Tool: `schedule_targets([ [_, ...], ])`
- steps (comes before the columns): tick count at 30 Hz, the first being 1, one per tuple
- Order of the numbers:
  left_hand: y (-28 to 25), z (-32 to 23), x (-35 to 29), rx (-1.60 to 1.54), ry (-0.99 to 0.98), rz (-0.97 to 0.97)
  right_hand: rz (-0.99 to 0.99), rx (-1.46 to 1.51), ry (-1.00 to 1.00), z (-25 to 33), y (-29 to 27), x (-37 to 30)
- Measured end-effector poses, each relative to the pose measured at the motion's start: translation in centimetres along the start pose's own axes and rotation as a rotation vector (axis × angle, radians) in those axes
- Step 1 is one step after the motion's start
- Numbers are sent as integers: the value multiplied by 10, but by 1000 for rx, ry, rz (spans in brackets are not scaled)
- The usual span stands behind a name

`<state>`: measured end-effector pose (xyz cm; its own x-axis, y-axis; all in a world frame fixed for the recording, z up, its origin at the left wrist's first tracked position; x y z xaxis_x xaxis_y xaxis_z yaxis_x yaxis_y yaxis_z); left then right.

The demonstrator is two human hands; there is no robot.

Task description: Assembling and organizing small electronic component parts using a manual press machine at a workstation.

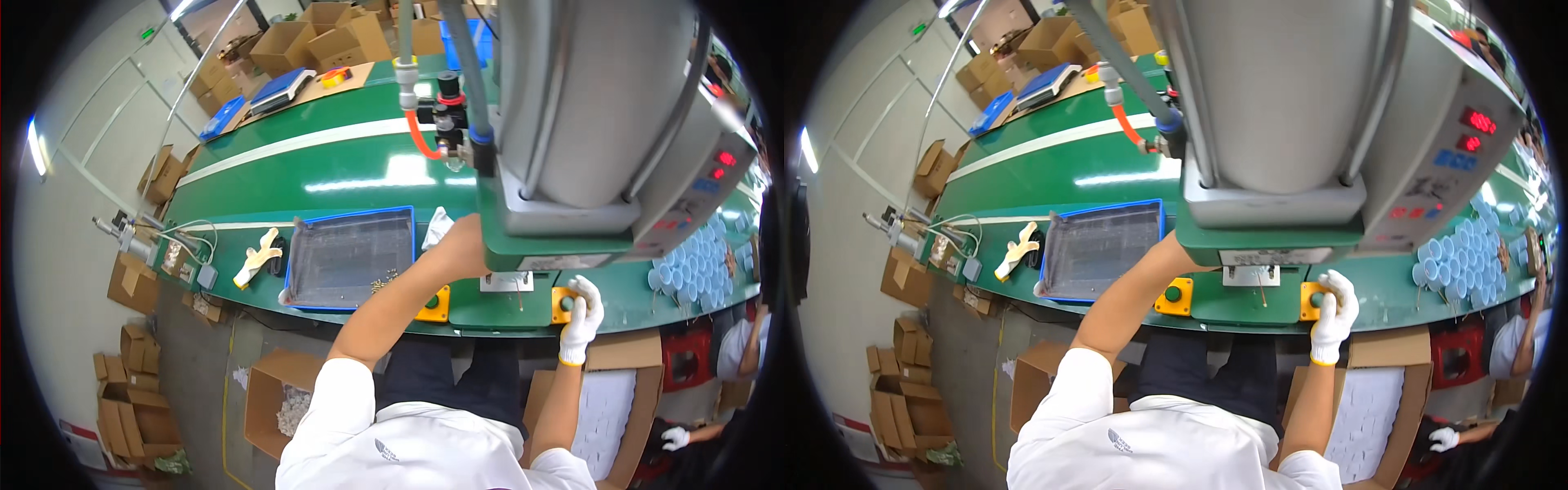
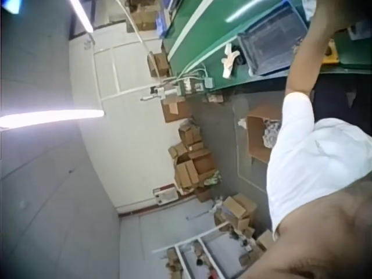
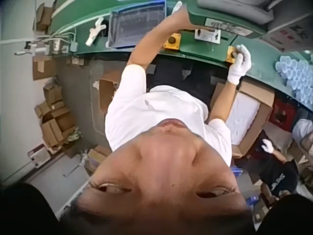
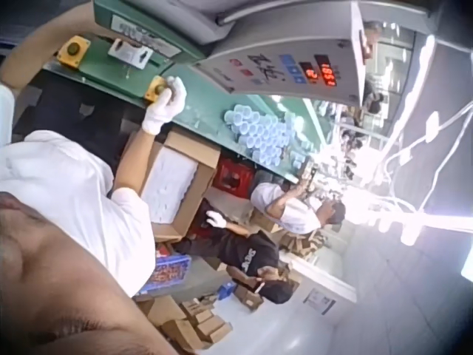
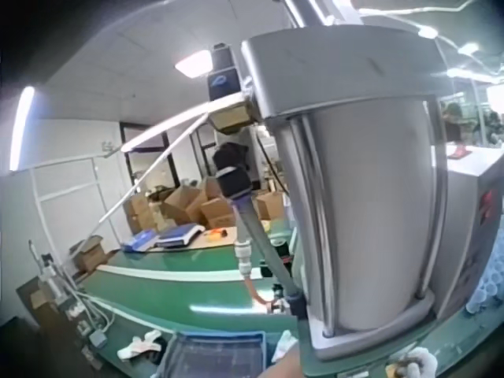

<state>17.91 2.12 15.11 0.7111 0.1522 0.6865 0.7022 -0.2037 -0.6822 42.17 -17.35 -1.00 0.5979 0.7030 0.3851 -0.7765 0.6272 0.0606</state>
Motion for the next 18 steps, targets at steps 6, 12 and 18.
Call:
schedule_targets([
  [6,-10,-33,-103,-314,-629,-208,-60,-218,-232,11,8,0],
  [12,3,-59,-177,225,-465,-313,-120,-245,-176,8,10,0],
  [18,-18,-58,-162,453,-308,-142,-69,-590,-445,45,28,10],
])
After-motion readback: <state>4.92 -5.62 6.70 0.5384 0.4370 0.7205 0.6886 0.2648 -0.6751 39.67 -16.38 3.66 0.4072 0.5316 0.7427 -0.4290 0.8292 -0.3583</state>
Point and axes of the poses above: each hand's wrist, its own x-axis towards the middle knuckle, its own y-axis out of the palm, z = x × y, the point moved 3 cm from there along x, towards the middle knuckle, and after that the axes turned 7 degrees about y, right-handed, at the moved point
